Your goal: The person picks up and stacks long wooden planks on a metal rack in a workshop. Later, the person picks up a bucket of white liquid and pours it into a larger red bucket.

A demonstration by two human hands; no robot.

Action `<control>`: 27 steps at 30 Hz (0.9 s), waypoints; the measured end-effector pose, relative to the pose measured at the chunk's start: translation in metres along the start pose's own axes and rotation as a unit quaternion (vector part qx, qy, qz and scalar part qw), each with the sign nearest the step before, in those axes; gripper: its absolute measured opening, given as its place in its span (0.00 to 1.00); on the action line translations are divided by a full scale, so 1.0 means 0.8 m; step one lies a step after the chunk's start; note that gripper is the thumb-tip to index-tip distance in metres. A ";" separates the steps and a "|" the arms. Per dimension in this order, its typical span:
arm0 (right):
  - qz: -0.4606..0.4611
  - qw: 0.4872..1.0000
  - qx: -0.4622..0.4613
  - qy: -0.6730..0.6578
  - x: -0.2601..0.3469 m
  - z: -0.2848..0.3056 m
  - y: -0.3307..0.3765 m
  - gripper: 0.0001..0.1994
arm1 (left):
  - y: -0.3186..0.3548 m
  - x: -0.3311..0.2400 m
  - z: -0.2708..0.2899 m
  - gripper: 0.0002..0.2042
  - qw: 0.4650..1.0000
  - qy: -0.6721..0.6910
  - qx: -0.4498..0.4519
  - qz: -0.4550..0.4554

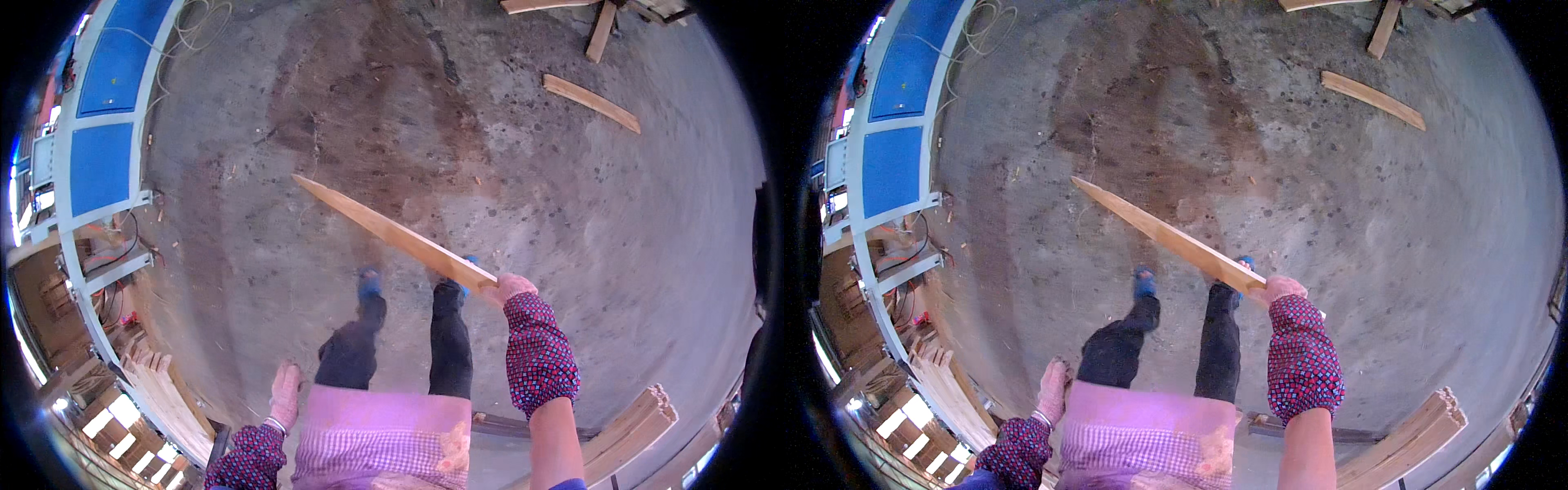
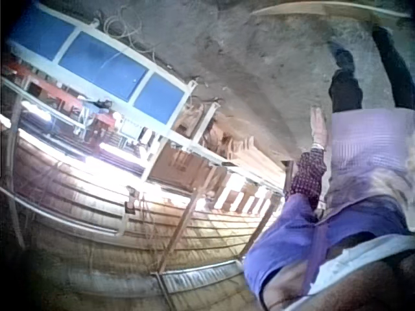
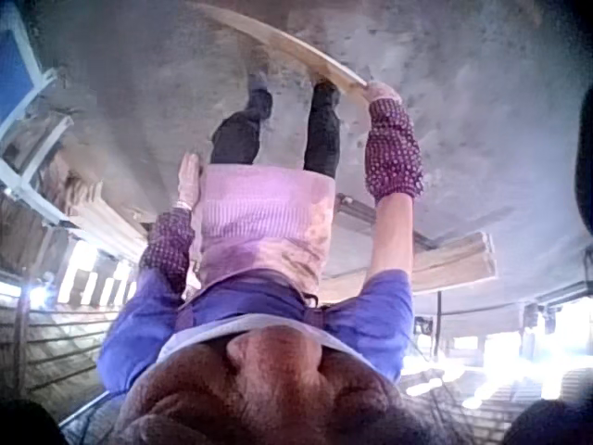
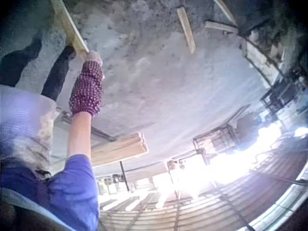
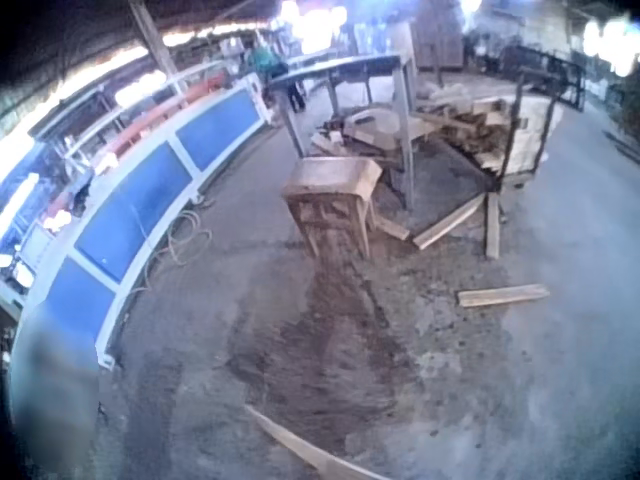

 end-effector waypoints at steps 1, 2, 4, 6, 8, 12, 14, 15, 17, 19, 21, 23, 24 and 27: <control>-0.001 1.000 -0.006 -0.018 -0.001 0.000 -0.005 0.33 | 0.013 -0.027 -0.012 0.08 0.886 -0.353 0.017 -0.300; -0.007 0.999 -0.014 -0.036 -0.005 0.001 -0.010 0.33 | 0.019 -0.041 -0.025 0.08 0.846 -0.405 0.021 -0.345; -0.004 0.999 -0.016 -0.029 -0.006 0.000 -0.022 0.31 | 0.003 -0.054 -0.040 0.08 0.895 -0.367 0.046 -0.248; -0.018 0.999 -0.024 -0.017 -0.001 0.002 -0.040 0.31 | -0.010 -0.064 -0.047 0.07 0.920 -0.341 0.049 -0.188; -0.059 0.998 -0.038 -0.009 0.001 0.014 -0.070 0.30 | -0.034 -0.082 -0.055 0.07 0.920 -0.344 0.055 -0.177; -0.081 0.992 0.021 -0.089 -0.024 0.061 -0.094 0.33 | -0.094 -0.153 -0.073 0.07 0.905 -0.374 0.075 -0.189; -0.049 0.994 0.070 -0.063 -0.003 0.015 -0.084 0.34 | -0.122 -0.147 -0.072 0.07 0.897 -0.390 0.084 -0.188; -0.049 0.994 0.050 -0.079 0.061 0.019 -0.042 0.33 | -0.156 -0.113 -0.069 0.07 0.882 -0.419 0.094 -0.194; -0.089 0.990 0.049 -0.097 0.080 0.006 -0.020 0.28 | -0.205 -0.052 -0.069 0.07 0.841 -0.483 0.125 -0.207; -0.118 0.982 0.060 -0.132 0.075 0.021 0.023 0.29 | -0.208 -0.074 -0.090 0.10 0.875 -0.352 0.135 -0.303; -0.147 0.981 0.036 -0.123 0.075 0.045 0.057 0.30 | -0.213 -0.128 -0.100 0.18 0.917 -0.360 0.104 -0.134; -0.149 0.981 0.004 -0.123 0.061 0.078 0.082 0.30 | -0.203 -0.132 -0.086 0.23 0.986 -0.113 0.124 -0.006; -0.139 0.983 -0.030 -0.117 0.062 0.105 0.092 0.31 | -0.199 -0.138 -0.079 0.25 0.990 0.013 0.130 0.061; -0.115 0.984 -0.107 -0.084 0.041 0.201 0.081 0.30 | -0.180 -0.169 -0.061 0.26 0.994 0.016 0.093 0.060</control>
Point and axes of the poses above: each hand's wrist, its own y-axis away from the middle knuckle, its own z-axis out of the back of the hand, x = y × z, the point moved 6 cm from there along -y, towards the middle knuckle
